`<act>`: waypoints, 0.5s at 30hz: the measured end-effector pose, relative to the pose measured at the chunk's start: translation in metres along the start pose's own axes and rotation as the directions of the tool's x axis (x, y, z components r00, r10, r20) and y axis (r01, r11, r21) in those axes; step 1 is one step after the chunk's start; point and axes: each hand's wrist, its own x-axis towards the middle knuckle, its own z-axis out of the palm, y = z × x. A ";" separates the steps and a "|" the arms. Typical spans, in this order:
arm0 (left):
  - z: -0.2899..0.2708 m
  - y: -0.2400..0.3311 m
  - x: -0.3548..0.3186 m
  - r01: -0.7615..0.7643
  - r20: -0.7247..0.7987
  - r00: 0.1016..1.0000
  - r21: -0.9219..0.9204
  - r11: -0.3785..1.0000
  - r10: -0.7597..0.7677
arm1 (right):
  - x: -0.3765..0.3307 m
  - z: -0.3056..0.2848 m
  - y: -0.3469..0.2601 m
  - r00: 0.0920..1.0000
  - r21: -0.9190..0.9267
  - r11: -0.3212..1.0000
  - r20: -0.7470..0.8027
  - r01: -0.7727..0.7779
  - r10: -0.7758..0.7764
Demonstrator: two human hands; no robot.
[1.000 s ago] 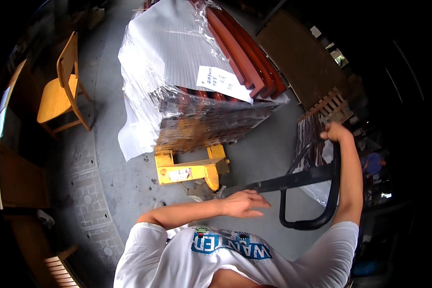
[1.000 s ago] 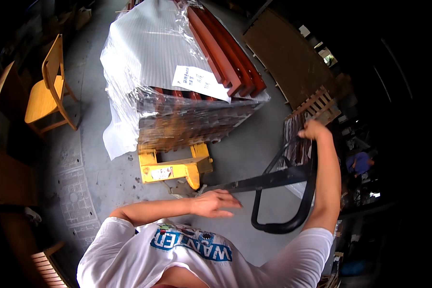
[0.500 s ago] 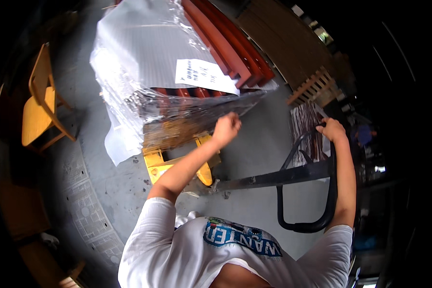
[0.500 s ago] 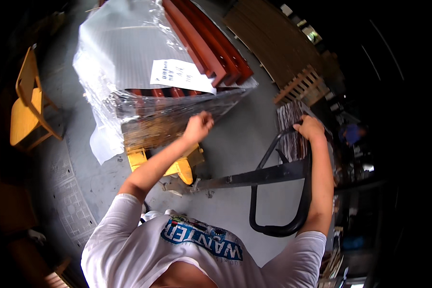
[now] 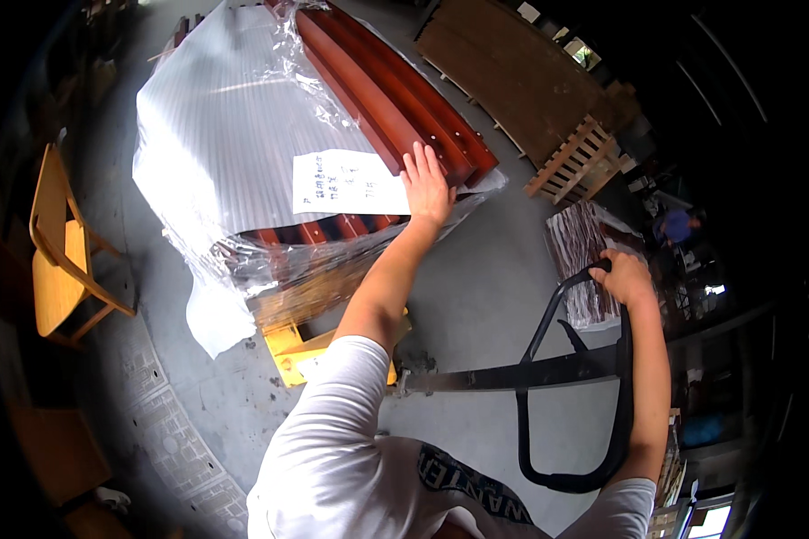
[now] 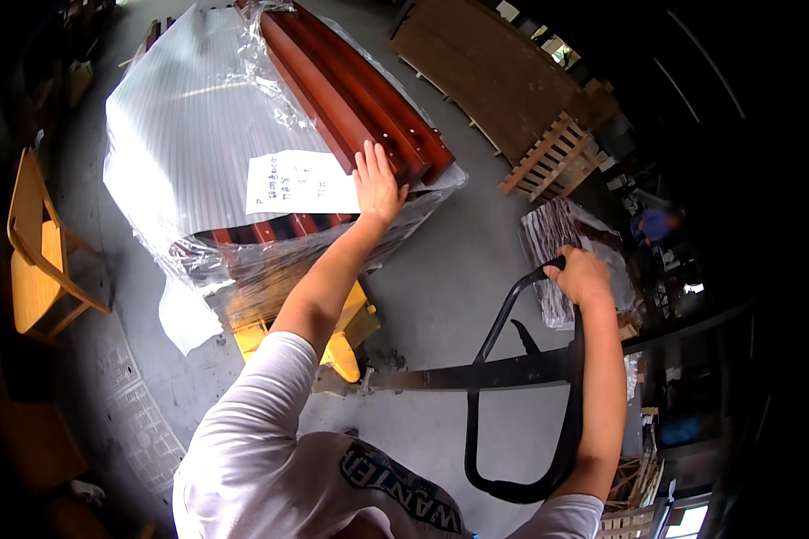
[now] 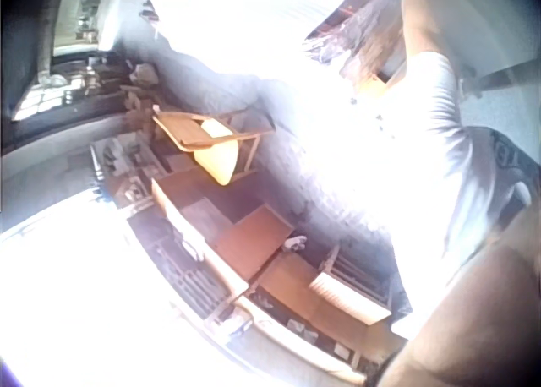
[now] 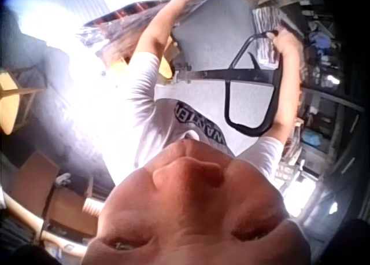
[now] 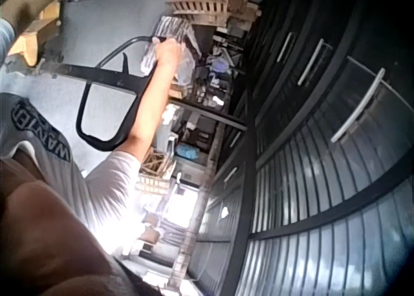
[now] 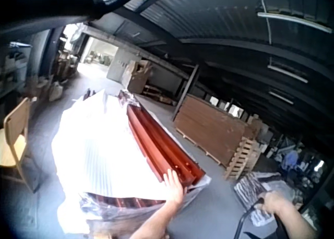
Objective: The person uses a yellow manual pallet jack to transport a large stack of shrink-wrapped wooden planks across a warehouse floor. They maneuver the jack through the space, briefly stop to pick up and move a loose wooden plank and some white foam sheets from the floor, and then continue moving the pallet jack to a new location.
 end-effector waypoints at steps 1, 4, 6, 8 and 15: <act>0.005 0.001 -0.001 0.024 0.019 1.000 -0.008 1.000 -0.024 | 0.000 0.001 0.001 1.000 -0.005 1.000 0.012 -0.013 0.013; 0.025 -0.013 0.014 0.029 -0.058 0.998 -0.021 0.999 -0.031 | 0.005 -0.002 0.001 0.999 0.045 0.999 -0.028 0.018 -0.016; 0.036 -0.020 0.015 0.023 -0.105 0.994 -0.005 1.000 -0.024 | 0.008 -0.002 0.001 0.999 0.088 0.996 -0.030 0.023 -0.021; 0.044 -0.018 0.015 0.026 -0.105 0.994 -0.039 0.999 -0.030 | 0.007 -0.002 0.001 0.999 0.108 0.994 -0.030 0.023 -0.020; 0.039 -0.008 0.012 0.052 -0.077 0.996 0.021 0.998 -0.050 | 0.006 0.002 0.002 0.999 0.093 0.995 -0.032 0.023 -0.020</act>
